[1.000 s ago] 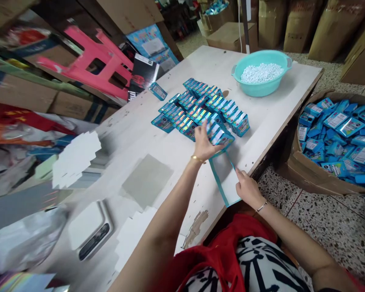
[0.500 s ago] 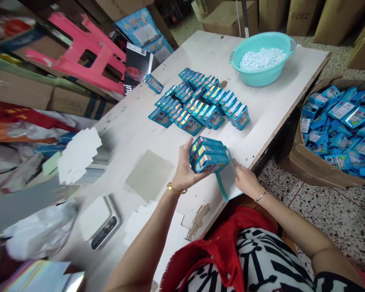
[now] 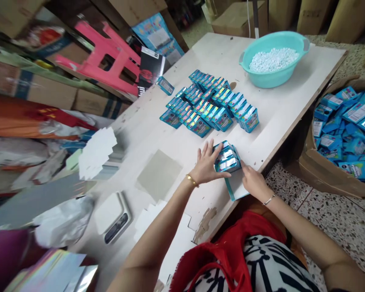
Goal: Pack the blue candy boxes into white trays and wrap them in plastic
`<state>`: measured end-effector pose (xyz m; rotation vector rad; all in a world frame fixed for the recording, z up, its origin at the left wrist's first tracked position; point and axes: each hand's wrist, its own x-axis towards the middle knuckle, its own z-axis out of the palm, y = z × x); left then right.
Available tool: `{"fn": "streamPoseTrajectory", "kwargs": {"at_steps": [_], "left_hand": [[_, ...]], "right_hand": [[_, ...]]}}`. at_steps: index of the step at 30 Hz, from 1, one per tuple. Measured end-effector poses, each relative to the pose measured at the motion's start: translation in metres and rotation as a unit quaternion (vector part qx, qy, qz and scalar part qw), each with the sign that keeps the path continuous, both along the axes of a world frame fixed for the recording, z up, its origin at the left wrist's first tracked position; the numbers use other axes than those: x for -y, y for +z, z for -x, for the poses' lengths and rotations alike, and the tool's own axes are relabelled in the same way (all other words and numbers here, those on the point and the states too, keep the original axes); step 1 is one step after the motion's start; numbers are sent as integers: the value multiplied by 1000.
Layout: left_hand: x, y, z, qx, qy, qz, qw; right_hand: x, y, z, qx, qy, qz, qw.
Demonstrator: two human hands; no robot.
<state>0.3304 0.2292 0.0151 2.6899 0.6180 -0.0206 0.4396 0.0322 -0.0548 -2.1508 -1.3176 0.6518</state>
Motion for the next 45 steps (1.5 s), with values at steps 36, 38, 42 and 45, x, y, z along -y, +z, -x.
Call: {"fn": "streamPoseTrajectory", "kwargs": {"at_steps": [36,38,42,45], "left_hand": [[73,45,192,257,200,161,932],[79,31,176,239,162,122,950],[71,5,152,215,127,32,968],[70,-3,148,173,109,-9,979]], "right_hand": [[-73,4,50,48,203,41,977],[-69,0,49,45,216,31,975],[-61,-6,44,19,230,14,973],[-59,-8,41,3,229,2,973]]}}
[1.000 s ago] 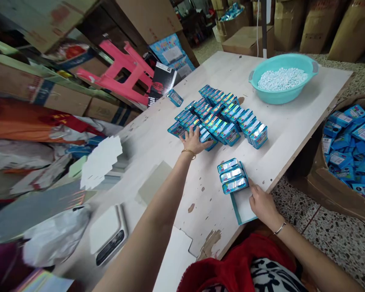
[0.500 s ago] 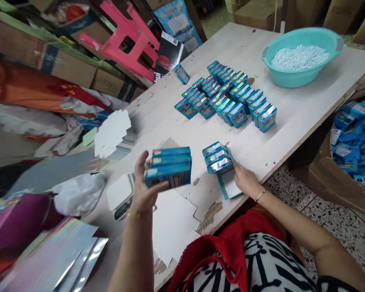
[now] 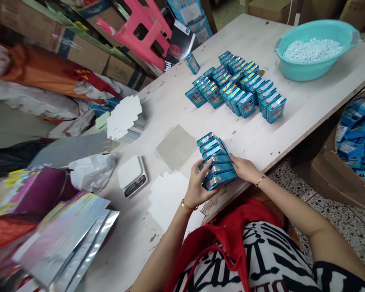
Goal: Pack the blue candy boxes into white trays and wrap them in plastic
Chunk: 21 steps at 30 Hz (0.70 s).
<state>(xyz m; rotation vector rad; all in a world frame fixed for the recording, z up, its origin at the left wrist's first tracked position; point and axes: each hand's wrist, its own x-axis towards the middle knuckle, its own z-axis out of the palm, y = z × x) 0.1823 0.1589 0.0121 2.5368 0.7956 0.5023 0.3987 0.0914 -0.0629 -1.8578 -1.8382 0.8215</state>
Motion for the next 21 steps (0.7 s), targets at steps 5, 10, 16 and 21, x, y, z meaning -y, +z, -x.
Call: {"fn": "streamPoseTrajectory", "kwargs": {"at_steps": [5,10,16,21], "left_hand": [[9,7,0,-57,1,-40,998],[17,15,-15,-130,34,-62,989],[27,7,-46,-219,-4,-78,973],[23,0,-49,-173,-39,-51,983]], "right_hand": [[5,0,-5,-24,30,-59,998],[12,5,-5,32,72,-70,994],[14,3,-4,-42,69,-105,991],[15,-2,-7,-112,25,-91,989]]}}
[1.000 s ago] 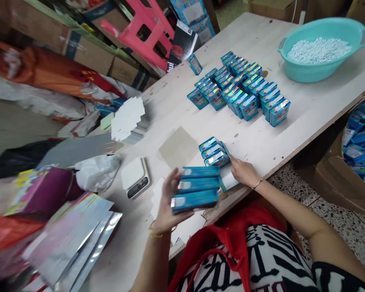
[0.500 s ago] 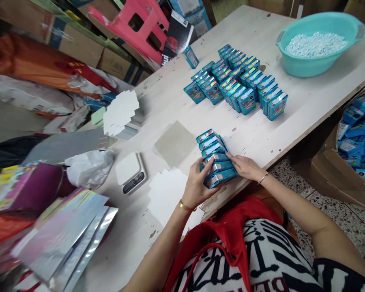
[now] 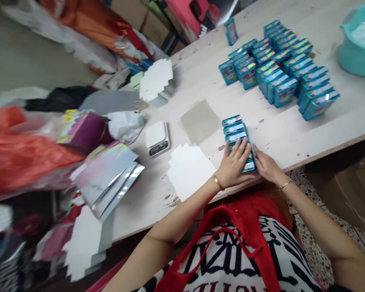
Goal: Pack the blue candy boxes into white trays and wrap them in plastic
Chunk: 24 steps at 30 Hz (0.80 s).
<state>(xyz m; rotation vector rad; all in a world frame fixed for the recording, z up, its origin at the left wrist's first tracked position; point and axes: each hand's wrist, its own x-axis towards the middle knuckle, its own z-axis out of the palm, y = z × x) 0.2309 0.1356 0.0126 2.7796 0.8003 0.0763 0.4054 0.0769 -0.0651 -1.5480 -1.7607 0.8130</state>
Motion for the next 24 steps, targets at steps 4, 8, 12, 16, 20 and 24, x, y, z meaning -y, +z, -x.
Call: {"fn": "streamPoseTrajectory", "kwargs": {"at_steps": [4,8,12,16,20,24], "left_hand": [[-13,-9,40,120,41,35,991],[-58,-28,94,199,195,57,959],[-144,-52,114,137,353,33,925],[-214,-73,110,29,417,62,906],[-238,-92,112,34,408,85,909],[-242,-99,114,58,402,97,909]], "right_hand": [[-1,-2,4,-18,-17,20,999],[0,2,9,-7,-32,37,999],[2,7,6,-18,-52,54,997],[16,3,1,-79,-94,69,990],[33,-1,-3,-175,-170,113,963],[34,3,-2,-233,-219,140,937]]}}
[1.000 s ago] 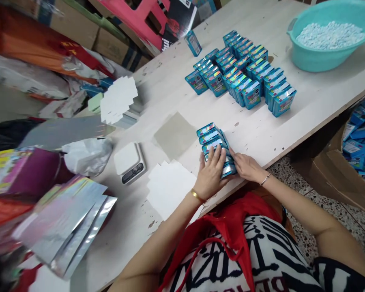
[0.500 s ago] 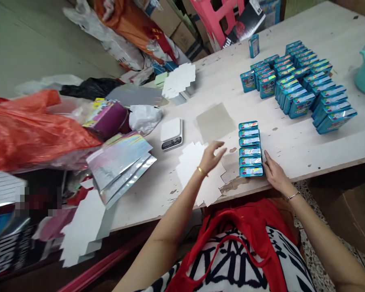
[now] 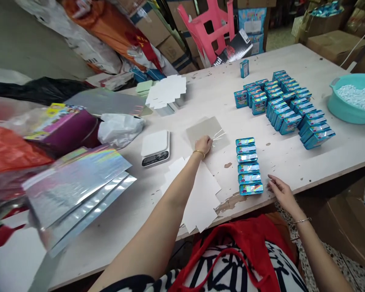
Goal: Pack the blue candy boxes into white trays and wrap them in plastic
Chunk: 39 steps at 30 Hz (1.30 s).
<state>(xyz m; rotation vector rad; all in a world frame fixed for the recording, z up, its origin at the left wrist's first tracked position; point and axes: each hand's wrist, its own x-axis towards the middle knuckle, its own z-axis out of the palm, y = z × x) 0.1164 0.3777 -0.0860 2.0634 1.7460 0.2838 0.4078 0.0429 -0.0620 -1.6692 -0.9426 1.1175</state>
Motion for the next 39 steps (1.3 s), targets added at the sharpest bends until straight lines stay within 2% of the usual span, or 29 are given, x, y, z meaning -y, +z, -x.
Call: {"fn": "streamPoseTrajectory", "kwargs": {"at_steps": [2,4,6,8,11,13,14,17,19,21,22,24,27,29,31,32,34,36,37,39], "left_hand": [[-3,6,1,21,3,2,1000],[-5,19,3,50,7,0,999],[-2,37,4,88,9,-14,996],[13,59,2,126,5,-36,991],[66,95,-17,211,-30,-92,973],[115,116,-38,296,-81,-171,936],[140,125,-48,305,-97,-216,922],[199,143,-73,290,-122,-302,900],[218,148,-88,315,-139,-294,892],[226,155,-108,385,-165,-245,874],[229,161,-120,433,-183,-215,856],[237,180,-149,538,-229,-145,798],[257,217,-191,683,-276,-22,676],[269,229,-210,747,-262,65,608],[276,221,-220,784,-198,141,572],[278,209,-222,791,-151,176,566],[280,174,-225,776,-50,245,579],[284,135,-226,721,22,316,616],[288,118,-226,685,39,337,644],[297,96,-224,630,28,310,712]], "right_hand": [[-4,5,0,-9,-14,0,1000],[-9,16,-1,3,-49,-15,999],[-13,34,1,27,-103,-49,993],[-19,59,11,39,-132,-88,987],[-33,102,41,-1,-87,-123,989],[-46,122,66,-53,-21,-117,991],[-51,128,78,-81,-1,-111,991],[-60,130,97,-152,3,-97,984],[-56,127,94,-170,-10,-113,979],[-45,132,81,-142,-36,-162,976],[-38,140,71,-108,-57,-198,973],[-21,165,52,-5,-109,-277,955],[9,218,30,171,-170,-384,891],[27,245,20,262,-192,-429,843],[39,252,10,345,-188,-426,815],[41,247,3,385,-175,-403,812],[37,221,-12,447,-141,-328,820],[28,180,-27,480,-119,-242,835],[23,159,-33,492,-112,-195,841],[15,119,-40,506,-90,-108,851]]}}
